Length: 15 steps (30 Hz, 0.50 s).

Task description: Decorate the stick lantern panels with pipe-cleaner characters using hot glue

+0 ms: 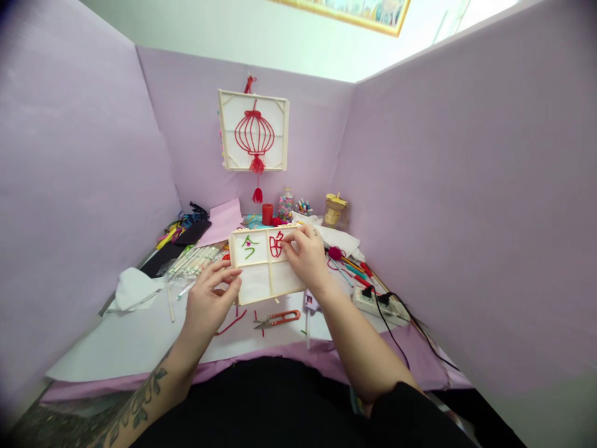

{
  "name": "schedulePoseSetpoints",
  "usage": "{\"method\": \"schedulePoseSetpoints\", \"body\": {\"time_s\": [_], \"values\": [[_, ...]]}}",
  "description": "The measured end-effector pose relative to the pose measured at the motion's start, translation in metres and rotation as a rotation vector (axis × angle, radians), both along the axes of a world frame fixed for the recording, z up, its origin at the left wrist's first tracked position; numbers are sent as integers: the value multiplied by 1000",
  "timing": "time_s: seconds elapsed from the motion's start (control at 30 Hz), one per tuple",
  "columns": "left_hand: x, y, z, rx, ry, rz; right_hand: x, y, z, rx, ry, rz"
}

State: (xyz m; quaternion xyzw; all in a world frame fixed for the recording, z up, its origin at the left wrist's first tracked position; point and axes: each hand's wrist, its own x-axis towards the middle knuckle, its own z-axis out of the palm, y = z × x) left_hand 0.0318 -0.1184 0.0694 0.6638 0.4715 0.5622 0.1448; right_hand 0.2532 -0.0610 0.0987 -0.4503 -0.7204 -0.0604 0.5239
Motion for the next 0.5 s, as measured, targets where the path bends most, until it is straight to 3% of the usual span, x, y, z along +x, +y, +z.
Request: {"method": "schedulePoseSetpoints", "body": {"time_s": [0.3,0.5], "values": [[0,1,-1,18,-3,3,-1,-15,3,83,100,-48],[1,1,-1,19,2,4,-4,-27,-10,185,-68,-92]]}}
